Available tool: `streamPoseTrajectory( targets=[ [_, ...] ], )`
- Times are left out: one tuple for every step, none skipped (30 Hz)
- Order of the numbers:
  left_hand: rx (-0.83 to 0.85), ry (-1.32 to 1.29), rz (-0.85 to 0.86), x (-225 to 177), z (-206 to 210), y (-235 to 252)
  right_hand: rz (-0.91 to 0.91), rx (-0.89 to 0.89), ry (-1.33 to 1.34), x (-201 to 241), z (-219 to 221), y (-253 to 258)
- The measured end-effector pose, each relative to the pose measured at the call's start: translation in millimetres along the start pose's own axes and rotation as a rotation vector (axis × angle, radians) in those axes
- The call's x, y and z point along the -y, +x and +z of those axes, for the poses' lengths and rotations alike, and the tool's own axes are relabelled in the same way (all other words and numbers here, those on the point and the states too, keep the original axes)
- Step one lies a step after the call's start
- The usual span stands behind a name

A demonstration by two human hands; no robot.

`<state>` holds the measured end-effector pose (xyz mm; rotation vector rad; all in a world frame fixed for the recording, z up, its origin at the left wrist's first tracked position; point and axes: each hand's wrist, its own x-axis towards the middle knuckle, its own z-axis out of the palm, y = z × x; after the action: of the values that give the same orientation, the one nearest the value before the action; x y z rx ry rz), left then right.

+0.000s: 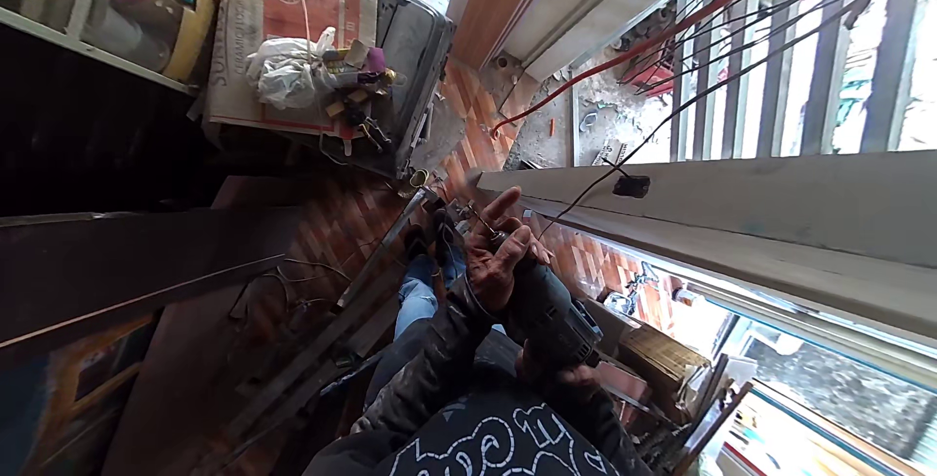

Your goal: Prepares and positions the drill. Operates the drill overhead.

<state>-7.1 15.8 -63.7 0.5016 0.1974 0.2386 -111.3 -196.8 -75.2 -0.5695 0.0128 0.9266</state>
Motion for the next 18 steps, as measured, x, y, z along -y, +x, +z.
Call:
streamPoseTrajectory(
  targets=[
    [-0.003,0.001,0.003,-0.1,1.0,0.0,0.053,-0.079,0.037,8.9,15.3,8.5],
    [-0.009,0.003,0.006,-0.4,2.2,-0.1,0.145,-0.255,0.083,22.0,37.2,20.8],
    [-0.011,0.007,0.009,-0.9,3.2,0.0,0.23,-0.473,0.079,31.2,57.7,35.6],
    [-0.011,0.006,0.011,-1.3,4.0,0.1,0.17,-0.269,0.082,21.8,39.4,23.5],
    [-0.011,0.003,0.012,-1.4,4.5,0.0,0.083,-0.095,0.06,9.3,19.8,12.6],
    [-0.008,-0.001,0.008,-1.2,4.5,-0.1,0.025,-0.008,0.042,1.0,6.9,6.1],
    [-0.009,-0.003,0.002,-1.0,4.2,-0.2,0.0,0.012,0.044,-3.5,0.6,2.0],
    [-0.015,0.001,0.001,-0.6,3.9,-0.6,-0.003,0.002,0.049,-4.3,0.2,0.1],
    [-0.026,0.012,0.009,0.0,4.2,-1.0,-0.003,-0.027,0.056,-1.5,7.7,2.6],
    [-0.032,0.025,0.023,0.8,4.2,-1.3,-0.008,-0.065,0.054,2.4,17.5,7.1],
    [-0.034,0.031,0.029,1.3,4.0,-1.5,-0.013,-0.08,0.028,3.7,19.5,8.2],
    [-0.036,0.034,0.026,1.3,3.8,-1.9,-0.024,-0.06,-0.005,1.4,12.8,5.0],
    [-0.036,0.033,0.02,1.1,3.6,-2.3,-0.037,-0.035,-0.025,-1.6,5.0,1.2],
    [-0.034,0.04,0.014,0.6,3.6,-2.4,-0.046,-0.02,-0.044,-2.3,2.6,0.1],
    [-0.03,0.049,0.011,-0.1,3.8,-2.5,-0.05,-0.034,-0.04,0.4,10.2,4.0],
    [-0.027,0.051,0.006,-0.7,3.9,-2.6,-0.049,-0.061,-0.041,3.5,20.4,8.5],
    [-0.025,0.046,-0.002,-1.2,4.1,-2.6,-0.045,-0.103,-0.04,7.6,33.0,14.7],
    [-0.026,0.038,-0.008,-1.1,4.1,-2.6,-0.042,-0.143,-0.034,12.0,45.4,21.5]
  ],
)
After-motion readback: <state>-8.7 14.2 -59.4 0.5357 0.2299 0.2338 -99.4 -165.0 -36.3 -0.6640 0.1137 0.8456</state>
